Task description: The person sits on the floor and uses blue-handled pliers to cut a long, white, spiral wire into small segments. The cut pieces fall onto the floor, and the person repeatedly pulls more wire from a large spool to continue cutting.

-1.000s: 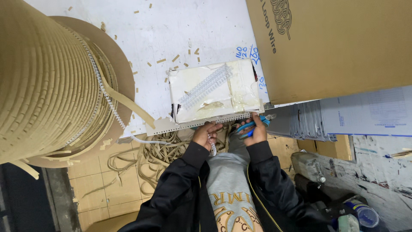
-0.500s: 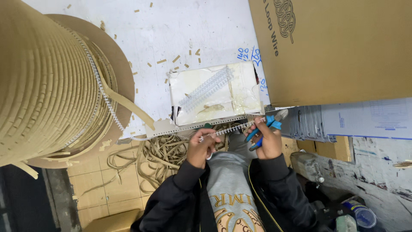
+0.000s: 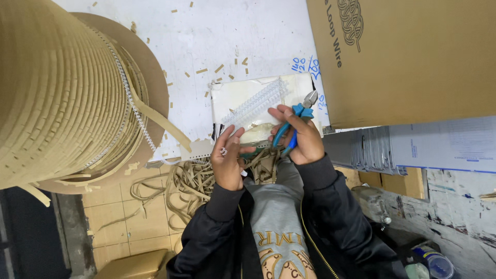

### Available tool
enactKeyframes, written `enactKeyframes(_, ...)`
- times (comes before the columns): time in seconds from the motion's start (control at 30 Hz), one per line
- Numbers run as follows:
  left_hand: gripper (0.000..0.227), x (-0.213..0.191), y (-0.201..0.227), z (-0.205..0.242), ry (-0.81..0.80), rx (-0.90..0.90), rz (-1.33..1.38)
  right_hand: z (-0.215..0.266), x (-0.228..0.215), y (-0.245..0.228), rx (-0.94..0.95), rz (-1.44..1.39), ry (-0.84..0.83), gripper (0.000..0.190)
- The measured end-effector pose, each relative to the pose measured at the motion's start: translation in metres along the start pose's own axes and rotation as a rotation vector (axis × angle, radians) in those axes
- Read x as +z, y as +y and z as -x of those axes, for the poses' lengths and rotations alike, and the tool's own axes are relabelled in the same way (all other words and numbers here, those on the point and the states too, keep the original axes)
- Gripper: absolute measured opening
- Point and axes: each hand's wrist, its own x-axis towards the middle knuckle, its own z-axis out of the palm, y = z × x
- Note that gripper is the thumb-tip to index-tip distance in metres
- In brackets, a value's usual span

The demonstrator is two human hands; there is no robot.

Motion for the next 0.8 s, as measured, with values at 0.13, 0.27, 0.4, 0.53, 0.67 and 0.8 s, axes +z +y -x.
enactKeyframes(0.13,0.037,-0.001,0.002,0.007,-0.024,-0.01,-0.012,0.013,0.004,0.002,-0.041,0.01,0.002,0.05)
enactKeyframes(0.27,0.027,-0.017,-0.041,0.009,-0.169,0.034,-0.062,0.038,-0.028,0.037,-0.166,0.332,-0.057,0.036)
enactKeyframes(0.4,0.064,-0.043,-0.149,-0.015,-0.528,-0.045,-0.401,0.047,-0.074,0.097,-0.076,0.632,-0.197,0.028)
enactKeyframes(0.53,0.082,-0.017,-0.068,0.008,-0.756,-0.229,-0.578,0.049,-0.082,0.105,-0.043,0.574,-0.108,0.033)
enactKeyframes(0.67,0.064,-0.027,-0.104,-0.012,-0.805,-0.279,-0.657,0.035,-0.114,0.114,-0.11,0.339,0.217,0.02)
enactKeyframes(0.8,0.04,-0.053,-0.113,-0.031,-0.829,-0.392,-0.833,0.006,-0.14,0.11,-0.087,0.08,0.505,0.009)
